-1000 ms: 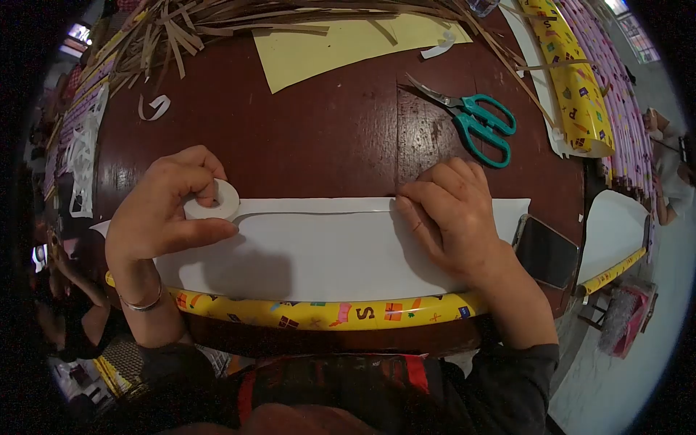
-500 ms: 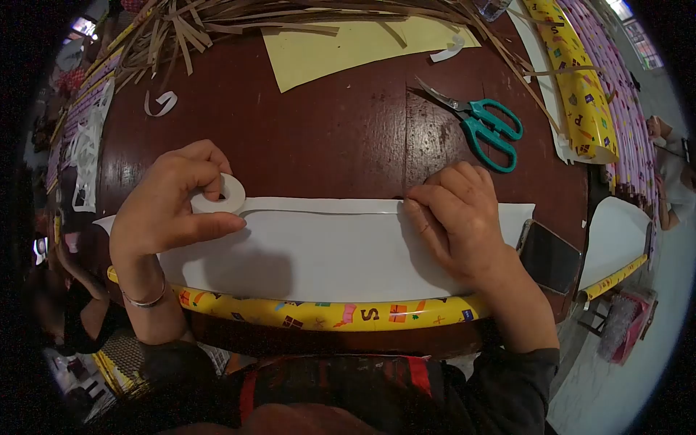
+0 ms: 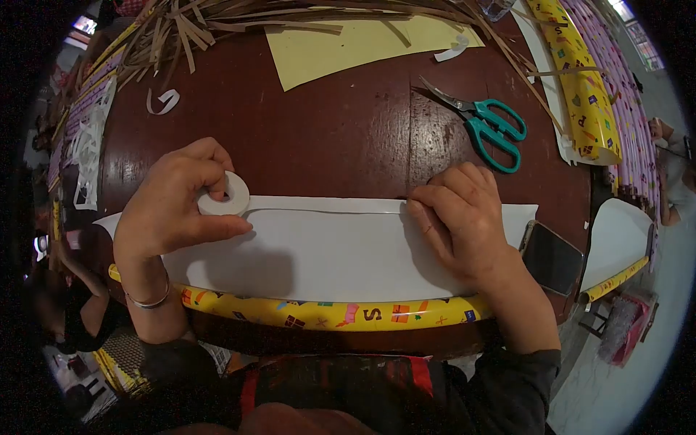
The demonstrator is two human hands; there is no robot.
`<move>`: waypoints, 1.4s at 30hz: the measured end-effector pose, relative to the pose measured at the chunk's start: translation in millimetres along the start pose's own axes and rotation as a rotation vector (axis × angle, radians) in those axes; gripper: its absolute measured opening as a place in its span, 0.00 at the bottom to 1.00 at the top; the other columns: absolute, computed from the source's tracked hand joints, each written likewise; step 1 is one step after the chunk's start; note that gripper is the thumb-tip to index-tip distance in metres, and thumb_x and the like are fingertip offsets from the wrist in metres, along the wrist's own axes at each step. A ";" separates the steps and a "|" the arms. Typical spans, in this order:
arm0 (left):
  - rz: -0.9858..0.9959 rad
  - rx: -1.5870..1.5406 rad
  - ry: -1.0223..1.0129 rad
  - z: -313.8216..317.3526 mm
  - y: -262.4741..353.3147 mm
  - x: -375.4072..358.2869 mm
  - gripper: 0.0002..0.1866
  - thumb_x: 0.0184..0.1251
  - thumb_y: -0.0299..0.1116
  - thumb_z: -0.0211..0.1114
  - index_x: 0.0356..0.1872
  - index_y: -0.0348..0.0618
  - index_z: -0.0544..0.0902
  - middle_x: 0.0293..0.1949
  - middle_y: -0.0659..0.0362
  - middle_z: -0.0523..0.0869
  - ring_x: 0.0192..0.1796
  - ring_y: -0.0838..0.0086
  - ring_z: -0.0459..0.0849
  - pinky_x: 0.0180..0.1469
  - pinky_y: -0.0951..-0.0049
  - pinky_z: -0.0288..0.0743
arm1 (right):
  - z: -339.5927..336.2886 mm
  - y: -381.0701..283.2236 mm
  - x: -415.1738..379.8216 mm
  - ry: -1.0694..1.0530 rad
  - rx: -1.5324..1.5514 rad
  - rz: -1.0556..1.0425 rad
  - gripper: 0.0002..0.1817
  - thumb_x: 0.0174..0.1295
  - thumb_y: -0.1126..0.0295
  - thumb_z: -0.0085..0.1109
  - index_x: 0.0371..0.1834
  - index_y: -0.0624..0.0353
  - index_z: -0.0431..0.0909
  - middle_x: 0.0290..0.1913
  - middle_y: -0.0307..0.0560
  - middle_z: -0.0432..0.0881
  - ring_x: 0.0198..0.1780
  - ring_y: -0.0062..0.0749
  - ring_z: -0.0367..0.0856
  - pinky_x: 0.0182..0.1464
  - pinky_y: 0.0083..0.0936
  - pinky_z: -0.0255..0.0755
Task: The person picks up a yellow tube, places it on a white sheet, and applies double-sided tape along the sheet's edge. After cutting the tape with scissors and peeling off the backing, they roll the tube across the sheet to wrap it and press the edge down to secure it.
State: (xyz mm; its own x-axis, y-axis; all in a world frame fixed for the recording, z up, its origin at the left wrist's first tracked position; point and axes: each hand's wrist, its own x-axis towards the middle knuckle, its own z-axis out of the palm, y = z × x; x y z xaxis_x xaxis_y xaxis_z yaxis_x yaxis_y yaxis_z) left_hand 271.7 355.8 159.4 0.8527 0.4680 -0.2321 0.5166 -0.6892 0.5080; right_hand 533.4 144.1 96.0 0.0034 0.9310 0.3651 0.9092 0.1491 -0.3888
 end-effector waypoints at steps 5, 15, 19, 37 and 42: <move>-0.040 -0.003 -0.032 -4.6 4.9 0.2 0.22 0.38 0.40 0.80 0.21 0.35 0.77 0.33 0.55 0.79 0.33 0.59 0.79 0.36 0.63 0.71 | -0.1 0.0 0.0 -0.004 -0.007 0.007 0.07 0.52 0.76 0.68 0.34 0.60 0.82 0.31 0.44 0.77 0.35 0.39 0.74 0.42 0.35 0.67; -0.062 0.090 0.001 -0.7 7.6 0.4 0.20 0.38 0.39 0.80 0.21 0.34 0.79 0.33 0.56 0.78 0.33 0.61 0.80 0.36 0.64 0.73 | -0.4 -0.6 0.6 -0.012 -0.008 0.013 0.08 0.51 0.75 0.69 0.35 0.60 0.83 0.31 0.43 0.78 0.35 0.39 0.74 0.42 0.35 0.66; -0.078 0.099 0.019 0.3 7.2 0.9 0.20 0.38 0.38 0.79 0.21 0.34 0.78 0.33 0.55 0.78 0.33 0.60 0.79 0.37 0.64 0.74 | 0.8 0.0 0.4 0.009 -0.007 0.001 0.08 0.52 0.75 0.69 0.35 0.59 0.82 0.31 0.43 0.77 0.35 0.39 0.74 0.42 0.35 0.66; -0.103 0.196 0.049 2.5 7.6 1.7 0.20 0.38 0.39 0.77 0.21 0.34 0.77 0.31 0.55 0.77 0.33 0.60 0.79 0.37 0.62 0.74 | 1.1 -0.4 -0.4 -0.004 -0.011 0.013 0.07 0.52 0.75 0.68 0.34 0.59 0.82 0.31 0.43 0.78 0.34 0.39 0.74 0.43 0.35 0.66; -0.099 0.216 0.064 1.1 8.8 2.5 0.20 0.39 0.39 0.78 0.20 0.34 0.77 0.31 0.55 0.77 0.33 0.59 0.80 0.37 0.62 0.74 | 0.0 -0.8 1.6 -0.001 -0.013 0.005 0.07 0.51 0.75 0.69 0.34 0.59 0.82 0.31 0.43 0.78 0.34 0.39 0.74 0.42 0.35 0.66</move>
State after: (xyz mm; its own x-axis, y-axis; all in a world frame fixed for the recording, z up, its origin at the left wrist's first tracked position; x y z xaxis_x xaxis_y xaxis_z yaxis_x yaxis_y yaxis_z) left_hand 278.5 350.3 162.3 0.7941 0.5682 -0.2156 0.6077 -0.7376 0.2943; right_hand 532.7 145.4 96.9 0.0071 0.9321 0.3620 0.9144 0.1405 -0.3796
